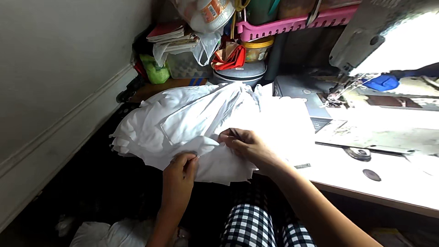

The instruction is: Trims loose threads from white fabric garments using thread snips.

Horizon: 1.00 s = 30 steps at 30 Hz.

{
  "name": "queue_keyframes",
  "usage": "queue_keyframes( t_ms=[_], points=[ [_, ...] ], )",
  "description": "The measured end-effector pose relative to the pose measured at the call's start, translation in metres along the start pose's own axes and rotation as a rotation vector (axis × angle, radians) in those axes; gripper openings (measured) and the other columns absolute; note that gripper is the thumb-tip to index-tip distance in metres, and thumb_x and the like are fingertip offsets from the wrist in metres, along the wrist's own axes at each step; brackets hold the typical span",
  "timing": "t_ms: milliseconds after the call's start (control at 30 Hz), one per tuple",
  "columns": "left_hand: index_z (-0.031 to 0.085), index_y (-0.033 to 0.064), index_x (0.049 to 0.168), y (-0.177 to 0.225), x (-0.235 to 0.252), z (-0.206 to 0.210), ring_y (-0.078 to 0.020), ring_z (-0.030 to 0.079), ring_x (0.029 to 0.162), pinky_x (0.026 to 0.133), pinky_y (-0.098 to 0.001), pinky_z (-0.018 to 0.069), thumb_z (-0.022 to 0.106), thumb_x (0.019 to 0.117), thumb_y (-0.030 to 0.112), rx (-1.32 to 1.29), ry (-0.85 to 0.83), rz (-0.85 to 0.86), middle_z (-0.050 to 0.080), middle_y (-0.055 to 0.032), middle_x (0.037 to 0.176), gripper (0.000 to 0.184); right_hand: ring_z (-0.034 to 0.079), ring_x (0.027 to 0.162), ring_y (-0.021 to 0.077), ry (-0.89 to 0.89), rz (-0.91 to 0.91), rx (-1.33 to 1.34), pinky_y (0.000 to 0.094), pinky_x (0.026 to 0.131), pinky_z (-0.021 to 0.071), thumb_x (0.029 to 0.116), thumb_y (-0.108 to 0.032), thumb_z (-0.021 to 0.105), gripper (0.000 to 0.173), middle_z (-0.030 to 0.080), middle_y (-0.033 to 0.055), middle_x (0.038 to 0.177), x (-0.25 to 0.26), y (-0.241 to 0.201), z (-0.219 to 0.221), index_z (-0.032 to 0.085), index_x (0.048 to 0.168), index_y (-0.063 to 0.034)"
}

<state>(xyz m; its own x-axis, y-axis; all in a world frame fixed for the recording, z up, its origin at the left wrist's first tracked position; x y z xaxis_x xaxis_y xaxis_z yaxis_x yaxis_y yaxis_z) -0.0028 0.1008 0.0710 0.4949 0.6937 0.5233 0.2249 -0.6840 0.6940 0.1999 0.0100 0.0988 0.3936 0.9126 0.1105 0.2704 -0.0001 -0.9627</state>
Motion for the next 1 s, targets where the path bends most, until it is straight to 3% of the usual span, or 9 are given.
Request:
queue_keyframes(
  t_ms=[67, 167, 267, 333, 400, 500, 667, 867, 1000],
  points=[
    [0.072, 0.0046, 0.098, -0.007, -0.002, -0.005, -0.0013, 0.066, 0.074, 0.069, -0.0169, 0.0563, 0.062, 0.0993, 0.019, -0.109, -0.013, -0.076, 0.069, 0.0007, 0.084, 0.017, 0.039, 0.047, 0.0006, 0.095, 0.010, 0.088, 0.0147, 0.043, 0.0331, 0.1040, -0.011, 0.050, 0.022, 0.052, -0.0053, 0.065, -0.018, 0.007, -0.003, 0.072, 0.105, -0.0138],
    [0.067, 0.0057, 0.097, -0.012, 0.006, -0.010, -0.0064, 0.069, 0.074, 0.072, -0.0219, 0.0593, 0.056, 0.1025, 0.013, -0.307, -0.030, -0.205, 0.069, 0.0014, 0.079, 0.014, 0.039, 0.049, -0.0001, 0.200, 0.050, 0.142, 0.0154, 0.046, 0.0327, 0.1018, -0.015, 0.047, 0.024, 0.050, -0.0077, 0.062, -0.044, 0.022, -0.003, 0.070, 0.097, -0.0171],
    [0.068, 0.0063, 0.094, -0.006, 0.018, -0.012, -0.0114, 0.071, 0.072, 0.074, -0.0267, 0.0609, 0.057, 0.1027, 0.014, -0.438, -0.023, -0.222, 0.070, -0.0007, 0.077, 0.016, 0.049, 0.059, -0.0016, 0.137, -0.056, -0.018, 0.0170, 0.055, 0.0417, 0.1057, -0.041, 0.048, 0.030, 0.056, -0.0110, 0.071, -0.063, 0.035, 0.003, 0.071, 0.107, -0.0215],
    [0.068, 0.0077, 0.093, 0.003, 0.020, -0.014, -0.0114, 0.071, 0.076, 0.076, -0.0268, 0.0604, 0.058, 0.1024, 0.015, -0.450, -0.027, -0.189, 0.072, -0.0009, 0.079, 0.016, 0.060, 0.077, 0.0009, 0.105, -0.160, -0.247, 0.0262, 0.068, 0.0516, 0.1054, -0.061, 0.036, 0.053, 0.066, -0.0086, 0.090, -0.073, 0.033, 0.010, 0.069, 0.124, -0.0242],
    [0.070, 0.0090, 0.096, 0.013, 0.015, -0.017, -0.0091, 0.071, 0.084, 0.081, -0.0246, 0.0582, 0.058, 0.1023, 0.016, -0.440, -0.058, -0.132, 0.073, 0.0005, 0.085, 0.015, 0.068, 0.085, 0.0111, 0.158, -0.285, -0.450, 0.0370, 0.070, 0.0564, 0.1079, -0.057, 0.031, 0.056, 0.071, 0.0005, 0.100, -0.080, 0.024, 0.020, 0.066, 0.134, -0.0223],
    [0.073, 0.0068, 0.099, 0.025, 0.004, -0.020, -0.0069, 0.068, 0.094, 0.089, -0.0244, 0.0570, 0.060, 0.1018, 0.018, -0.423, -0.127, -0.018, 0.072, 0.0007, 0.096, 0.017, 0.060, 0.064, 0.0138, 0.323, -0.477, -0.676, 0.0306, 0.053, 0.0485, 0.1067, -0.043, 0.046, 0.039, 0.064, 0.0029, 0.083, -0.082, 0.003, 0.034, 0.069, 0.127, -0.0190],
    [0.074, 0.0036, 0.092, 0.034, -0.020, -0.021, -0.0107, 0.064, 0.115, 0.096, -0.0244, 0.0551, 0.065, 0.0971, 0.016, -0.454, -0.146, -0.038, 0.070, -0.0091, 0.119, 0.016, 0.058, 0.067, 0.0156, 0.399, -0.665, -0.843, 0.0276, 0.056, 0.0440, 0.1045, -0.032, 0.053, 0.025, 0.063, 0.0004, 0.079, -0.087, -0.025, 0.053, 0.070, 0.119, -0.0205],
    [0.073, 0.0107, 0.090, 0.031, -0.042, -0.016, -0.0009, 0.056, 0.103, 0.088, -0.0143, 0.0500, 0.070, 0.0959, 0.025, -0.444, -0.135, -0.025, 0.059, 0.0009, 0.108, 0.016, 0.058, 0.065, 0.0152, 0.314, -0.728, -0.844, 0.0265, 0.055, 0.0450, 0.1057, -0.020, 0.048, 0.023, 0.063, 0.0006, 0.078, -0.093, -0.017, 0.062, 0.069, 0.115, -0.0189],
    [0.071, 0.0092, 0.090, 0.028, -0.055, -0.016, -0.0036, 0.058, 0.105, 0.094, -0.0183, 0.0483, 0.064, 0.1011, 0.030, -0.534, -0.479, 0.116, 0.062, -0.0022, 0.105, 0.024, 0.060, 0.061, 0.0128, 0.292, -0.582, -0.689, 0.0281, 0.050, 0.0479, 0.1075, -0.028, 0.046, 0.027, 0.064, 0.0019, 0.080, -0.088, -0.007, 0.049, 0.070, 0.114, -0.0161]
  ],
)
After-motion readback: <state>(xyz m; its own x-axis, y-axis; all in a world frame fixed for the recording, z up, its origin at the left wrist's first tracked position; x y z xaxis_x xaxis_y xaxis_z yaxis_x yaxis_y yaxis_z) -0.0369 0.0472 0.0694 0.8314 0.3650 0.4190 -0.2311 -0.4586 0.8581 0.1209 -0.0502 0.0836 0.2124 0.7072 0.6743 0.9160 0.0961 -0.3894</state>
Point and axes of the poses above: each hand's wrist, its own x-axis towards the middle knuckle, its own z-axis out of the palm, y = z × x, the point moved 4 cm from there along x, towards the middle knuckle
